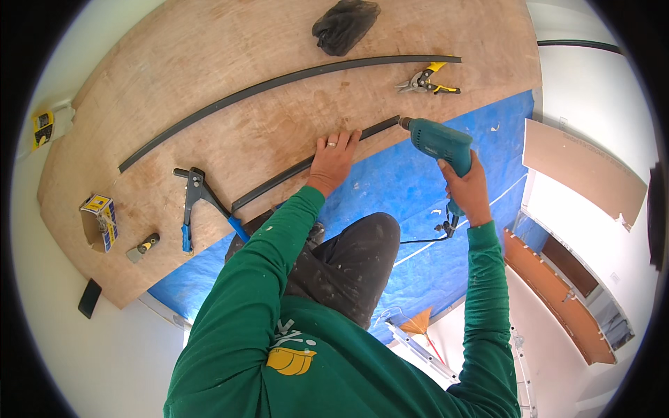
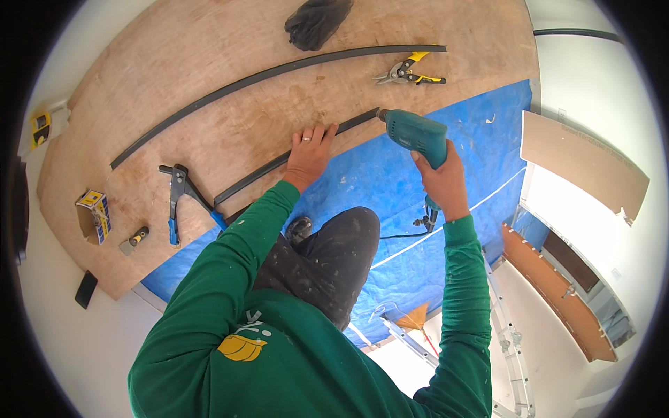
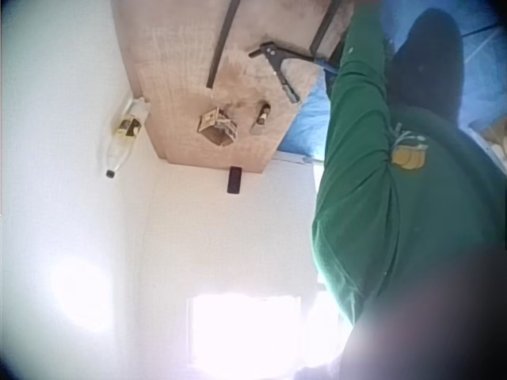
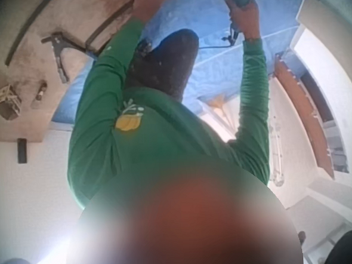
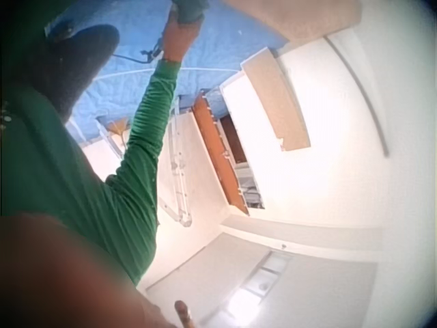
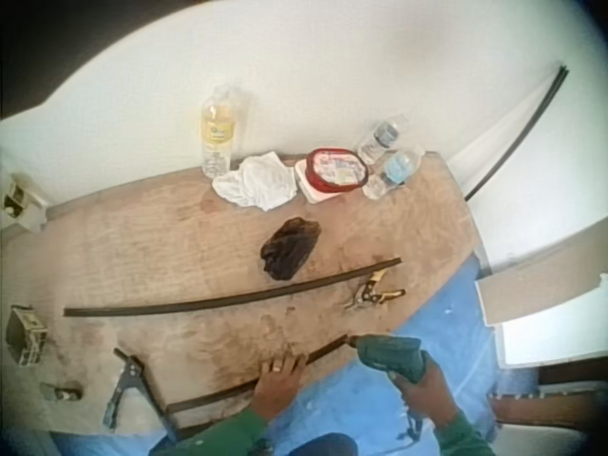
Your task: The person measures and marks a ceiling using a long black strip, then cuts the strip with shears and drills a hole into it. The person uses a pencil, shears, and a drill to prepare the strip for installation.
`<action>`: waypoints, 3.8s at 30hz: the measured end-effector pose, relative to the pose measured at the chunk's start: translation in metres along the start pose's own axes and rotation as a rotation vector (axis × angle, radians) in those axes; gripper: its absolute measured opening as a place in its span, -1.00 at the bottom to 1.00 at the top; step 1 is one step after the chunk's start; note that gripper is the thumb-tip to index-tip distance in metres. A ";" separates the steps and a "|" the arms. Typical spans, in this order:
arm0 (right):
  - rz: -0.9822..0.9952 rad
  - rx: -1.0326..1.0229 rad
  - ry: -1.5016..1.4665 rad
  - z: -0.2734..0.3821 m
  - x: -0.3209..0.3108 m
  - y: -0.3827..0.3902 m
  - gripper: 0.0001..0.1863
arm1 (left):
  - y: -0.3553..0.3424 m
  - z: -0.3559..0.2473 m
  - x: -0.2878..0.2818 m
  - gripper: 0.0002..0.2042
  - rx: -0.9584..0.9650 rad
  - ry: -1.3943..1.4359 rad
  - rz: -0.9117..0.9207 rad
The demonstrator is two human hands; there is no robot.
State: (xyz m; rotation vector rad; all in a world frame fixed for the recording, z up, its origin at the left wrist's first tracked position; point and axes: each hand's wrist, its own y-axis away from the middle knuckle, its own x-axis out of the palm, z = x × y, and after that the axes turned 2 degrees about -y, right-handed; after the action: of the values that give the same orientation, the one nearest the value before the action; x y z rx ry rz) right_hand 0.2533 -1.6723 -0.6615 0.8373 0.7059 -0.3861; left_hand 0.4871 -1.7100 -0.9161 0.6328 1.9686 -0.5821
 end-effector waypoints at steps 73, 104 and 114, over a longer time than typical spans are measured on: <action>-0.019 -0.156 -0.116 -0.090 0.018 0.023 -0.23 | 0.000 -0.009 0.006 -0.45 -0.055 -0.076 -0.003; 0.197 -0.305 0.161 -0.042 -0.033 -0.024 -0.21 | 0.001 -0.009 0.003 -0.46 -0.046 -0.072 -0.026; 0.309 -0.263 0.280 -0.007 -0.049 -0.057 -0.24 | 0.001 -0.007 0.004 -0.45 -0.048 -0.063 -0.028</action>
State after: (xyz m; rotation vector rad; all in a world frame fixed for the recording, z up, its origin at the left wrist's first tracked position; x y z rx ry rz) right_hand 0.1834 -1.6999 -0.6612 0.7414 0.8498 0.1038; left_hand 0.4821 -1.7044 -0.9166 0.5513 1.9291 -0.5643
